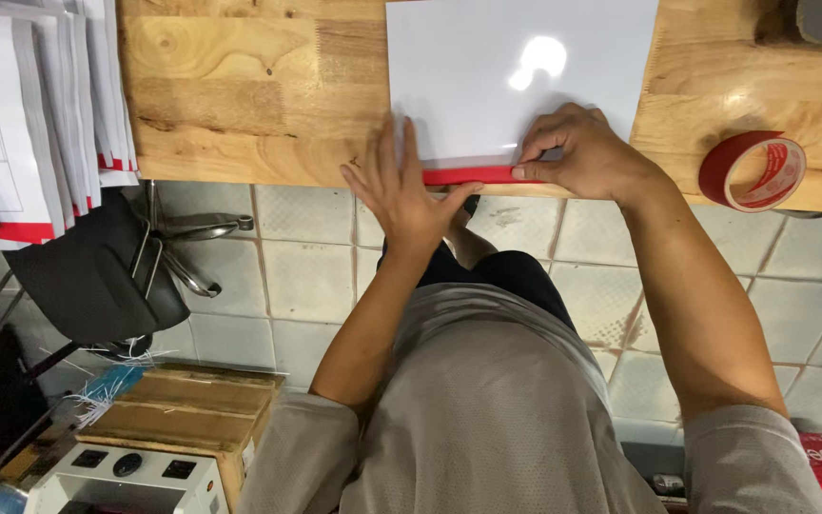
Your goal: The person repeatedly applies a strip of red tape to the bottom edge of a white paper sheet on a wooden table. They smooth the tape, fold the paper over the tape, and place the finished sheet aside before repeating the process with another sheet.
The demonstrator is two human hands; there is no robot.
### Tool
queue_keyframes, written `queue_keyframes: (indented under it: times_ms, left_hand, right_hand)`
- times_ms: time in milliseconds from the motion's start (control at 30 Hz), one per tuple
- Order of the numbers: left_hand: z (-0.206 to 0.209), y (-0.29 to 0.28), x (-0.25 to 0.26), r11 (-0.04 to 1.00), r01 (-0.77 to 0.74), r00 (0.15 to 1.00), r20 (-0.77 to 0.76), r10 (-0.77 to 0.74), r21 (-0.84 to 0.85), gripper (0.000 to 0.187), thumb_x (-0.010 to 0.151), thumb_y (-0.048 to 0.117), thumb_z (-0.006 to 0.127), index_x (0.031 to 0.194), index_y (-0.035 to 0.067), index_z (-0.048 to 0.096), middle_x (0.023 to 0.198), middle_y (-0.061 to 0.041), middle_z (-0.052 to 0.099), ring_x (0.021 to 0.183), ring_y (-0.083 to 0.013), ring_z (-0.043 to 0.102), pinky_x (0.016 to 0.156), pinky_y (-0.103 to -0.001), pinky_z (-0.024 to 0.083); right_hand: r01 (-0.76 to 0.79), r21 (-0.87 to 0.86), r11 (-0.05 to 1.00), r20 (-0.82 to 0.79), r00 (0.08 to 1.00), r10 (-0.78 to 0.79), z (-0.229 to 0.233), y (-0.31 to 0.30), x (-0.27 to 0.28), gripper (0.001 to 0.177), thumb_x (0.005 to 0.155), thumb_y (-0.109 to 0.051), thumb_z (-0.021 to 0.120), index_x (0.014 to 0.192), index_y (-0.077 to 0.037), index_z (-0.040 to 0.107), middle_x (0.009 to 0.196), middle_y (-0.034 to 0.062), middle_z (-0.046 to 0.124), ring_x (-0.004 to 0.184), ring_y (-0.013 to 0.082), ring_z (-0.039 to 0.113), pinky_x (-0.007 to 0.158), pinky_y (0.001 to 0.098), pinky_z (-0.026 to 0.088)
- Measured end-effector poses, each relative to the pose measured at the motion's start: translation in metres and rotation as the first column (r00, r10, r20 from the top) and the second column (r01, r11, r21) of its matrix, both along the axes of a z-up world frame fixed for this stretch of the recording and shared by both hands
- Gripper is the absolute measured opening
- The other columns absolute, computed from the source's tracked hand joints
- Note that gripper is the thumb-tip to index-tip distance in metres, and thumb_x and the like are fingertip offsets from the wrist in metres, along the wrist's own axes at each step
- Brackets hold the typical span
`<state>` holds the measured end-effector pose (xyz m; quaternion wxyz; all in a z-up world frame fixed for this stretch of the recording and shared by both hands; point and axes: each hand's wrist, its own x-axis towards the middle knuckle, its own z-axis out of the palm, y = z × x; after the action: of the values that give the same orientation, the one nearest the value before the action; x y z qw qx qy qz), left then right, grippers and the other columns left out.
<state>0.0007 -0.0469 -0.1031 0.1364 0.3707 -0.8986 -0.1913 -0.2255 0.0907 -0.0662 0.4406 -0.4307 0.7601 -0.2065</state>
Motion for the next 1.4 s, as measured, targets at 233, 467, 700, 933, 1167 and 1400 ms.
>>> queue_keyframes:
  times_ms: [233, 467, 700, 933, 1167, 1400]
  left_hand:
    - [-0.008, -0.07, 0.073, 0.962, -0.273, 0.956, -0.11, 0.274, 0.023, 0.106, 0.075, 0.065, 0.087, 0.154, 0.006, 0.049, 0.164, -0.02, 0.033, 0.153, -0.0403, 0.029, 0.123, -0.066, 0.018]
    - [0.047, -0.078, 0.072, 0.991, -0.007, 0.962, -0.269, 0.042, 0.131, 0.059, 0.099, 0.021, 0.082, 0.151, 0.008, 0.057, 0.163, -0.017, 0.044, 0.156, -0.0396, 0.034, 0.13, -0.053, 0.029]
    - [0.049, -0.041, -0.025, 0.781, 0.603, 0.798, -0.124, -0.59, 0.164, 0.024, 0.082, 0.028, 0.086, 0.091, 0.008, 0.075, 0.114, -0.003, 0.067, 0.114, -0.026, 0.058, 0.11, -0.048, 0.041]
    - [0.043, -0.037, -0.034, 0.821, 0.543, 0.834, -0.228, -0.503, 0.177, 0.014, 0.082, 0.024, 0.086, 0.079, 0.012, 0.078, 0.1, 0.003, 0.07, 0.102, -0.0234, 0.06, 0.096, -0.04, 0.045]
    - [0.038, -0.035, -0.04, 0.838, 0.476, 0.876, -0.227, -0.426, 0.266, 0.017, 0.08, 0.024, 0.088, 0.08, 0.01, 0.078, 0.095, 0.004, 0.073, 0.097, -0.0203, 0.063, 0.092, -0.037, 0.048]
    - [0.037, -0.033, -0.038, 0.845, 0.468, 0.882, -0.208, -0.424, 0.26, 0.013, 0.079, 0.023, 0.087, 0.079, 0.013, 0.079, 0.097, 0.004, 0.073, 0.1, -0.0205, 0.063, 0.096, -0.038, 0.043]
  right_hand:
    - [0.071, 0.063, 0.995, 0.028, 0.997, -0.073, 0.004, -0.005, 0.003, 0.026, 0.08, -0.039, 0.083, 0.093, -0.017, 0.081, 0.105, -0.0065, 0.071, 0.123, 0.0252, 0.045, 0.11, 0.0396, 0.033]
    - [0.019, -0.08, 0.997, -0.045, 0.999, -0.023, 0.006, 0.001, 0.015, 0.018, 0.084, -0.035, 0.083, 0.091, -0.018, 0.083, 0.099, -0.0048, 0.075, 0.113, 0.0218, 0.059, 0.115, 0.0408, 0.035]
    - [0.023, -0.363, 0.931, -0.416, 0.89, -0.184, 0.039, 0.048, 0.031, 0.059, 0.077, -0.031, 0.087, 0.124, 0.002, 0.075, 0.125, 0.0134, 0.067, 0.118, 0.0344, 0.057, 0.104, 0.0458, 0.04]
    - [0.621, -0.304, 0.722, 0.191, 0.783, -0.592, -0.003, 0.11, 0.011, 0.014, 0.084, -0.023, 0.086, 0.089, -0.016, 0.075, 0.153, -0.0002, 0.052, 0.138, 0.0256, 0.054, 0.108, 0.0409, 0.048]
    - [0.544, -0.453, 0.707, -0.032, 0.782, -0.622, -0.034, 0.118, 0.019, 0.017, 0.088, -0.015, 0.092, 0.098, -0.009, 0.08, 0.139, 0.0101, 0.071, 0.151, 0.0279, 0.048, 0.126, 0.0421, 0.04]
    - [0.536, -0.47, 0.702, -0.091, 0.761, -0.642, -0.05, 0.128, 0.026, 0.03, 0.101, -0.012, 0.084, 0.129, -0.005, 0.076, 0.14, 0.0121, 0.071, 0.151, 0.0261, 0.055, 0.13, 0.0428, 0.038]
